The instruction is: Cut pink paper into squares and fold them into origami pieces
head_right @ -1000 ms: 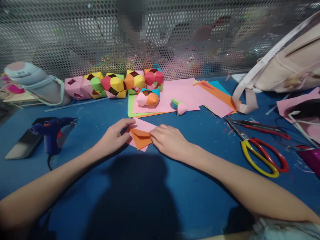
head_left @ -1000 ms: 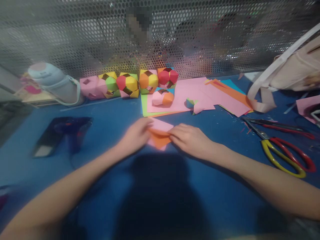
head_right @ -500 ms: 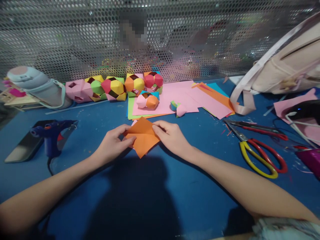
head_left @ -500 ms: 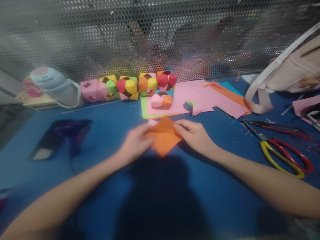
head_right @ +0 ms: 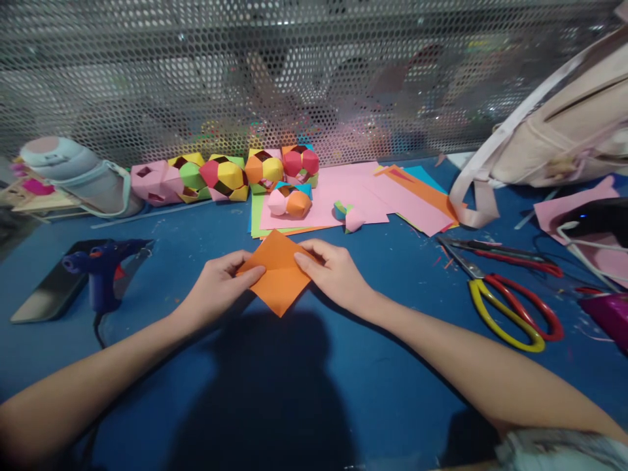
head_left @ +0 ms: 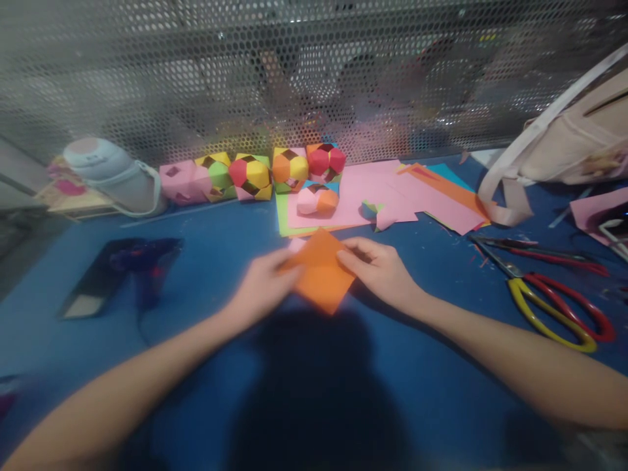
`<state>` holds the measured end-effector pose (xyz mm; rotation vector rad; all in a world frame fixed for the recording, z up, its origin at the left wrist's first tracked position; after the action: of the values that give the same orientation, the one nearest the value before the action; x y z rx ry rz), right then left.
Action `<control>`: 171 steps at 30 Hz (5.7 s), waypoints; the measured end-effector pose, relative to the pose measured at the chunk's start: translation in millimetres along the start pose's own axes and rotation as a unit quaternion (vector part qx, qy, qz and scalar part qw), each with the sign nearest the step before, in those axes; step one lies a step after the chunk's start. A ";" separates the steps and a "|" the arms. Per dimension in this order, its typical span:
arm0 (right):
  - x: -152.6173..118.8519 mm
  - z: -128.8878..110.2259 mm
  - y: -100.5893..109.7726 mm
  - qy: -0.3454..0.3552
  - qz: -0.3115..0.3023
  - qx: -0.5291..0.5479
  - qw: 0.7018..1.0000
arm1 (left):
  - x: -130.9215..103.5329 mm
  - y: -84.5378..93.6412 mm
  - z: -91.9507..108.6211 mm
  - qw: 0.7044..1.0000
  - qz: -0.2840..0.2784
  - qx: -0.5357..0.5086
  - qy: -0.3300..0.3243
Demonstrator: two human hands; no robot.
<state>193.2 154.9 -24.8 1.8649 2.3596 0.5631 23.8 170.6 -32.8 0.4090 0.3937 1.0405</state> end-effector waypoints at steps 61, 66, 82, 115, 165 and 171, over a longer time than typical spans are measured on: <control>-13.3 -35.9 -12.1 0.109 0.028 -0.011 0.994 | -19.8 -36.0 34.2 0.991 -0.057 -0.070 -0.095; -15.0 -40.3 -19.0 0.113 -0.009 -0.001 0.994 | -20.5 -41.8 35.4 0.990 -0.081 -0.095 -0.058; -26.1 -61.3 -27.3 0.246 0.005 -0.175 0.953 | -17.3 -36.6 19.4 0.997 -0.046 -0.054 -0.025; -23.6 -51.3 -34.4 0.316 -0.090 -0.228 0.917 | -2.6 -39.3 -2.7 0.977 -0.139 -0.156 0.031; -7.0 -30.7 -30.8 0.171 -0.114 -0.152 0.967 | -4.4 -36.5 17.8 0.985 -0.103 0.082 -0.112; -7.5 -27.8 -29.2 0.159 -0.093 -0.149 0.971 | -3.9 -35.9 16.1 0.989 -0.107 0.051 -0.089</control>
<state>160.2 135.6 -10.0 1.4978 2.4258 1.1966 56.7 148.9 -36.5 0.5355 0.3239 0.7709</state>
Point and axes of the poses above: each hand's wrist, its own x-axis towards the middle knuckle, its own y-axis out of the back of the hand, z = x × y, the point moved 9 cm from there along x, towards the middle knuckle, and after that the axes turned 10 degrees about -z, right-handed, at the moved point
